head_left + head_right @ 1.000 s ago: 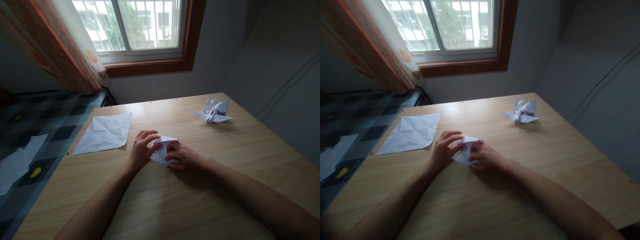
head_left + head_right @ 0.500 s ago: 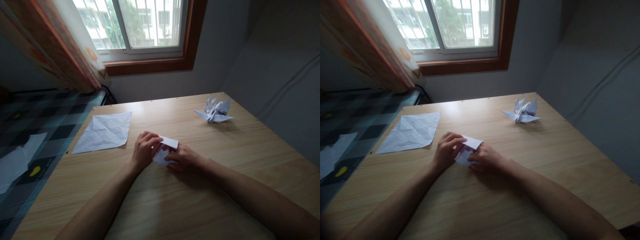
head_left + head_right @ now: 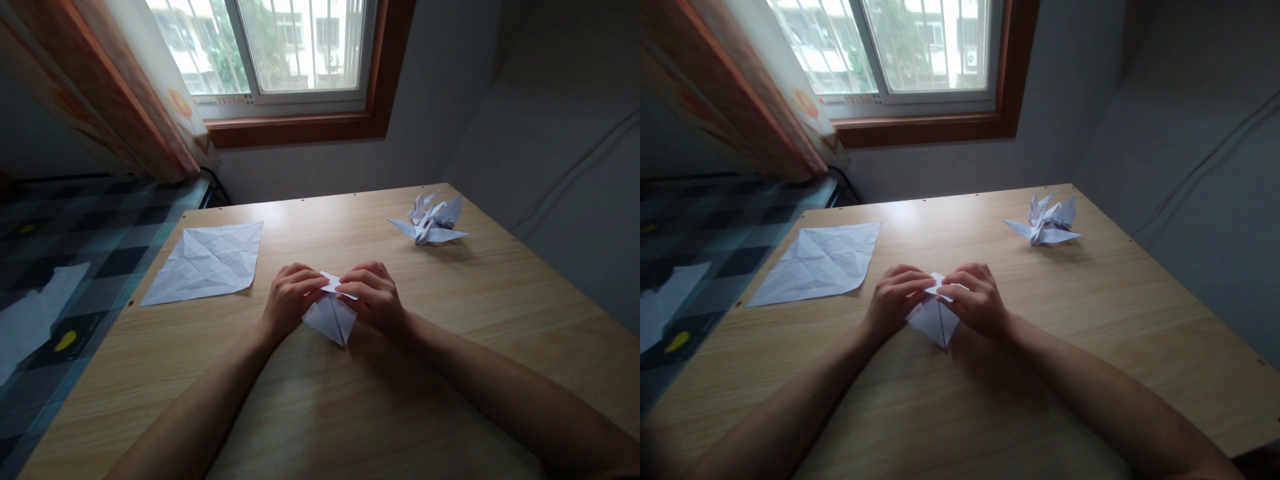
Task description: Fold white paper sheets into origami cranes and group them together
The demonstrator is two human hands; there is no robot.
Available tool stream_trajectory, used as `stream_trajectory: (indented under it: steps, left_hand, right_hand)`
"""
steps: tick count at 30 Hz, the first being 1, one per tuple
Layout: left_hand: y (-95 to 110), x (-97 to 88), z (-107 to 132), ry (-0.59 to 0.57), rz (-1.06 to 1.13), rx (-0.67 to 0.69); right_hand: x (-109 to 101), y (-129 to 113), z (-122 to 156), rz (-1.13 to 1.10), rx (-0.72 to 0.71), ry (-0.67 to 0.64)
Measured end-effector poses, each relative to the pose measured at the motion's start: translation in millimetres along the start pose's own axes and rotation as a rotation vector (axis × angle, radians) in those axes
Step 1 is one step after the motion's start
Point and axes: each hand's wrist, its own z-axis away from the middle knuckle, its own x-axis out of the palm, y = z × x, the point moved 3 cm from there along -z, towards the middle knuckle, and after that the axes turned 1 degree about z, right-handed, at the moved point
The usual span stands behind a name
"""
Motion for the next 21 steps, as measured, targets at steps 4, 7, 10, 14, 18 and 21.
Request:
stream_trajectory:
  steps: [4, 7, 10, 14, 18, 21]
  left_hand:
    - [-6.9, -2.0, -0.2, -0.049, -0.047, 0.013]
    - [-8.2, -0.5, -1.6, -0.099, -0.007, 0.026]
    - [-7.8, 3.6, -2.2, -0.148, 0.033, 0.003]
    - [-7.5, 6.8, -0.8, -0.151, -0.039, 0.014]
    - [-8.4, 7.4, 1.5, -0.171, -0.112, 0.053]
    - [-11.0, 7.1, 1.6, -0.205, -0.099, 0.027]
  right_hand:
    - [-5.4, 6.1, -0.6, 0.000, 0.002, 0.015]
    - [-6.9, 11.0, -3.1, -0.049, 0.032, -0.029]
    - [-5.9, 11.3, -4.8, -0.067, 0.044, -0.062]
    - [-3.0, 5.1, -3.3, -0.062, -0.027, -0.067]
    - [-0.3, 1.3, 0.9, -0.056, -0.133, -0.093]
    - [1.1, 5.5, 4.9, -0.037, -0.146, -0.128]
